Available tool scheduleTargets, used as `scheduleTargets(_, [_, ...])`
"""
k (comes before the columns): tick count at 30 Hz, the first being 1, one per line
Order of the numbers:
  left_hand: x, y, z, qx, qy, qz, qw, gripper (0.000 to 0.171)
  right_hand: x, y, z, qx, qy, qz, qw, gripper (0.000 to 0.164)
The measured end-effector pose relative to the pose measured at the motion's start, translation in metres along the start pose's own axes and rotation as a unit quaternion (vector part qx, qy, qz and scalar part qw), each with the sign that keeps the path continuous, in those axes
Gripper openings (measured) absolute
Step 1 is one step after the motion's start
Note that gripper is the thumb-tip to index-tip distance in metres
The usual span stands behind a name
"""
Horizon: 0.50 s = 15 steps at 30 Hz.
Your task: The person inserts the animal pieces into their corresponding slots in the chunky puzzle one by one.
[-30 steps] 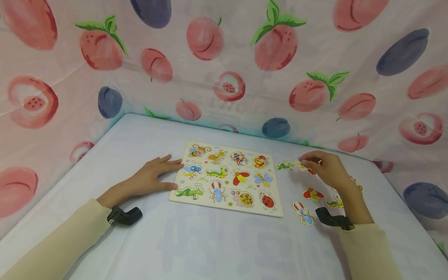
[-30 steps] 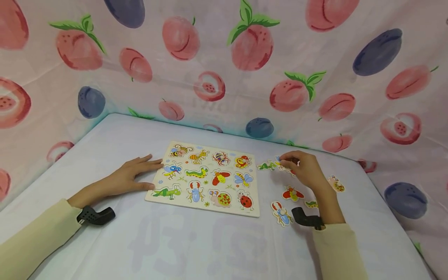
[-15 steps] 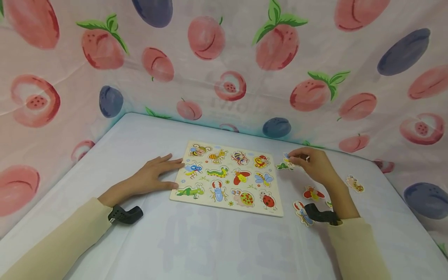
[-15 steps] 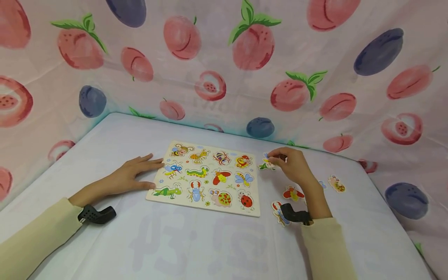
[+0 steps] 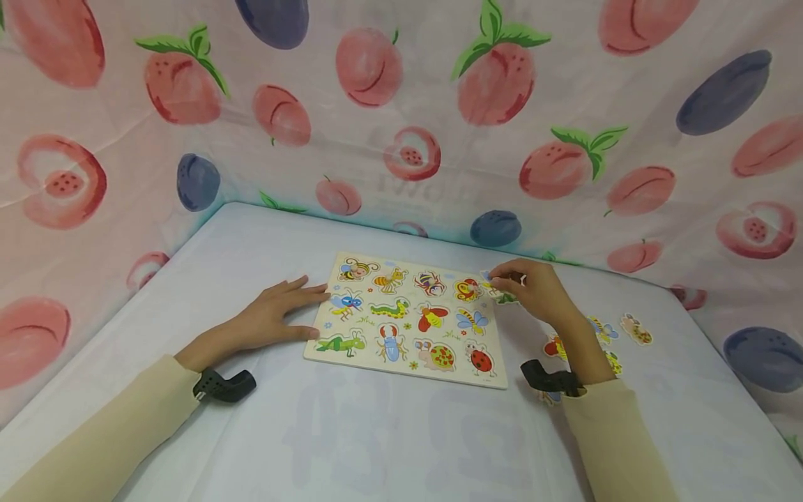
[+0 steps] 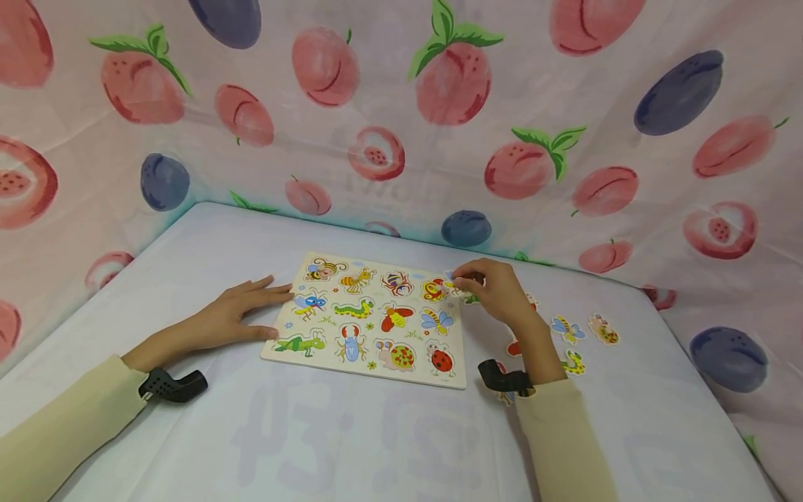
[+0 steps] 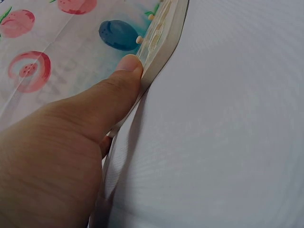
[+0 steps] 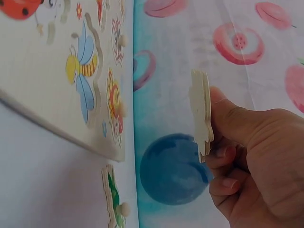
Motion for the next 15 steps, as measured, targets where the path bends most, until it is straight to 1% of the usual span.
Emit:
scheduleTargets(6, [0.0, 0.001, 0.0, 0.0, 0.0, -0.002, 1.0, 0.072, -0.007, -0.007, -0.008, -0.005, -0.004, 0.002, 1.0, 0.017])
scheduleTargets(15, [0.0, 0.0, 0.0, 0.003, 0.001, 0.0, 1.0, 0.072, -0.017, -0.031, -0.021, -0.017, -0.012, 0.019, 1.0, 0.016])
Point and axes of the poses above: each hand's wrist, its own x-axis away from the middle knuckle, its own z-axis out of the back of the hand, y = z × x, the point moved 6 cm from there along -x, towards the middle knuckle
